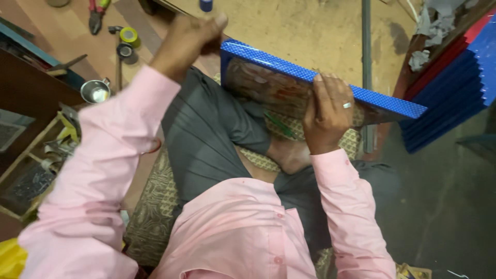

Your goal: The person sits on the floor and applies blue patterned tape to the edges of a framed religious picture. They smooth the tape along the sides, fold it over the corners, and trim the excess with scissors to create a finished border.

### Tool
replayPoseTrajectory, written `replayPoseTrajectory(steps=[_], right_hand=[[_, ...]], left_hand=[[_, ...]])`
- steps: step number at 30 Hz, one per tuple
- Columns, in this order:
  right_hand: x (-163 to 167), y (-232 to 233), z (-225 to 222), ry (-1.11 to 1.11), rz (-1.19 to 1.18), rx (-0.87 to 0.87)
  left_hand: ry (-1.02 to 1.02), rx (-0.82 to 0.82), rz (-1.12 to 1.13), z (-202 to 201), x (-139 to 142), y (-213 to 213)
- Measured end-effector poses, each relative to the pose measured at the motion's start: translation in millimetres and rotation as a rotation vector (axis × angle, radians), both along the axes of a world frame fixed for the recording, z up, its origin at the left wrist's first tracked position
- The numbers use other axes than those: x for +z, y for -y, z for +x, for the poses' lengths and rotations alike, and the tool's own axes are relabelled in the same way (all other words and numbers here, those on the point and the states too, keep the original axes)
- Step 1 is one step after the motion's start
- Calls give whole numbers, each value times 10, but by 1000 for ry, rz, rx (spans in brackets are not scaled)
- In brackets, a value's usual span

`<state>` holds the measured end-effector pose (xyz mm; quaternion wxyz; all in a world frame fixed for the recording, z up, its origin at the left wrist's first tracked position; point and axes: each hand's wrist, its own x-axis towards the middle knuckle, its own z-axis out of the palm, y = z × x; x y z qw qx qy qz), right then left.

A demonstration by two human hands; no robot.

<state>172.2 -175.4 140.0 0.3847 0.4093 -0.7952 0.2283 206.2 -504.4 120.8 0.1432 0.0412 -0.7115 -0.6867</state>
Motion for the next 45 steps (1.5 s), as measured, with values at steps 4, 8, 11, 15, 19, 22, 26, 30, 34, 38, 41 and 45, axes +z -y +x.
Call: replayPoseTrajectory(steps=[4, 8, 11, 15, 19, 22, 26, 30, 34, 38, 41, 45], right_hand=[[-8, 38, 18, 22, -13, -11], [-19, 71, 33, 26, 10, -23], [-32, 70, 31, 20, 27, -25], [-20, 38, 24, 19, 28, -21], [18, 111, 51, -11, 62, -14], [3, 326, 89, -91, 140, 112], [-32, 623, 111, -75, 160, 184], [18, 746, 89, -66, 115, 179], [94, 804, 84, 18, 77, 127], [171, 818, 78, 149, 71, 169], [217, 818, 80, 268, 79, 168], [281, 826, 58, 363, 134, 128]], left_hand=[[-96, 14, -73, 136, -36, -89], [-54, 86, 48, 34, 39, -232], [-21, 174, 208, -28, 30, -349], [-15, 216, 318, -68, 2, -409], [-17, 201, 432, -58, 2, -443], [-32, 191, 478, -47, 4, -472], [-4, 185, 474, -66, -6, -459], [52, 177, 495, -83, 20, -387], [88, 170, 510, -9, 81, -340], [148, 163, 576, 56, 65, -285], [228, 167, 661, -26, -49, -246], [346, 230, 743, -203, -186, -235]])
